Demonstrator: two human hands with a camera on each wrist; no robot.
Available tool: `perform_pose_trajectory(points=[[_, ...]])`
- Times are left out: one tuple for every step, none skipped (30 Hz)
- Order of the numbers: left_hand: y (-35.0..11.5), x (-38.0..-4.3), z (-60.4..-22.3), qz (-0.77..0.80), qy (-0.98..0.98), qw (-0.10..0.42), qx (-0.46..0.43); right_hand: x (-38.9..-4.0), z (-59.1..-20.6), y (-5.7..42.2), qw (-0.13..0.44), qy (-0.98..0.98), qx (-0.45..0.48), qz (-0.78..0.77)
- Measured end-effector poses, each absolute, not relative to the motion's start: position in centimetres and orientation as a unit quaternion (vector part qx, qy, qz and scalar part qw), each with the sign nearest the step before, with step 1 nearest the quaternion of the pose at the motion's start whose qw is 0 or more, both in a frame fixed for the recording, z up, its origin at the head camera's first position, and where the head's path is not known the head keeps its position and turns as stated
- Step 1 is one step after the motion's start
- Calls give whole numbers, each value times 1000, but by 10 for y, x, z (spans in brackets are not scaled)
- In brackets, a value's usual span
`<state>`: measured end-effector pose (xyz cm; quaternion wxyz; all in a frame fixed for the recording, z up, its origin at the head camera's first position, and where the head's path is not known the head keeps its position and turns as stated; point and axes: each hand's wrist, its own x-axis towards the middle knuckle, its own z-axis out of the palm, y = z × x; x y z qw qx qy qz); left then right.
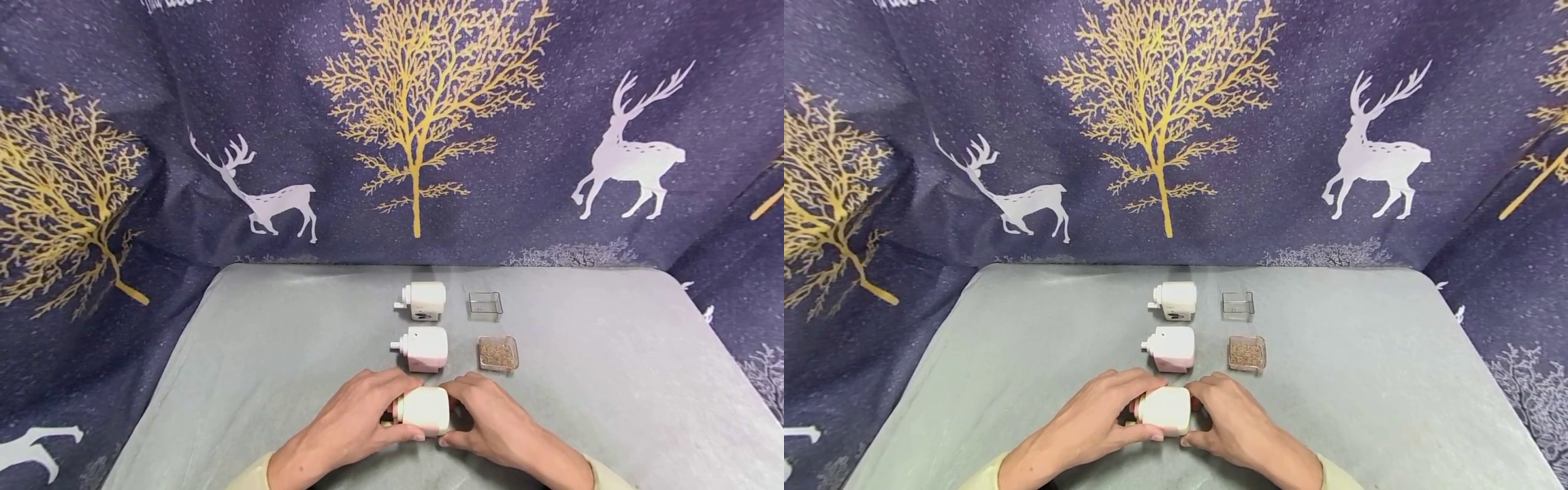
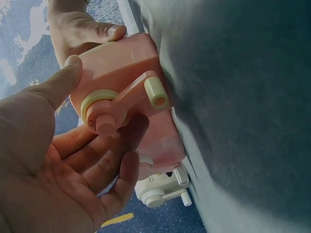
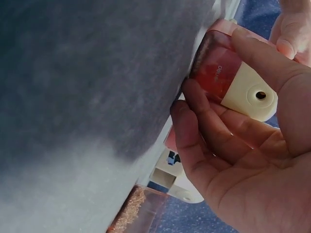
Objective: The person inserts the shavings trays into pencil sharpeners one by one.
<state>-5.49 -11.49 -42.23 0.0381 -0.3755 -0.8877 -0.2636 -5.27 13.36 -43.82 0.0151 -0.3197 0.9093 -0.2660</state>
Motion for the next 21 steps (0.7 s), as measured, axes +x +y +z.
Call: perform_pose_trajectory(points=[[-115, -55, -423, -262, -888, 39, -376, -53, -438, 134, 15, 909, -320, -267], [-115, -55, -423, -260, -888, 41, -377, -53, -439, 134, 15, 909, -321, -266], [-115, -55, -423, -260, -888, 41, -377, -53, -439, 134, 15, 909, -321, -266], [-115, -55, -423, -259, -888, 42, -378, -53, -439, 134, 15, 909, -321, -267], [-115, -55, -423, -258, -888, 43, -378, -53, -440, 134, 15, 908, -322, -268], [-115, -55, -423, -257, -888, 44, -378, -52, -440, 134, 15, 908, -322, -268], [-115, -55, -423, -256, -888, 45, -379, -52, -440, 134, 15, 908, -322, -269], [-115, -55, -423, -255, -888, 46, -380, -52, -440, 134, 15, 907, -322, -270], [-115, -55, -424, -255, -888, 46, -380, -52, -441, 134, 15, 907, -322, -271], [-115, -56, -424, -252, -888, 48, -382, -52, -441, 134, 14, 907, -322, -271], [-115, -56, -424, -252, -888, 49, -383, -52, -441, 134, 13, 907, -323, -271], [-115, -56, -424, -251, -887, 52, -385, -52, -441, 134, 11, 907, -324, -270], [-115, -56, -424, -249, -886, 55, -387, -52, -441, 134, 10, 907, -324, -269], [-115, -57, -423, -247, -885, 58, -389, -52, -441, 135, 9, 907, -325, -269], [-115, -57, -423, -245, -885, 62, -392, -51, -441, 135, 9, 907, -325, -268], [-115, -57, -423, -242, -884, 64, -394, -51, -441, 135, 9, 907, -325, -267], [-115, -58, -423, -240, -884, 66, -395, -51, -440, 135, 9, 907, -326, -266], [-115, -58, -423, -236, -884, 68, -397, -51, -440, 135, 11, 908, -326, -265], [-115, -58, -422, -233, -885, 68, -397, -51, -440, 135, 13, 908, -326, -264], [-115, -58, -422, -230, -886, 68, -398, -51, -440, 136, 17, 908, -325, -263], [-115, -58, -422, -226, -886, 68, -398, -51, -439, 136, 19, 909, -325, -262]])
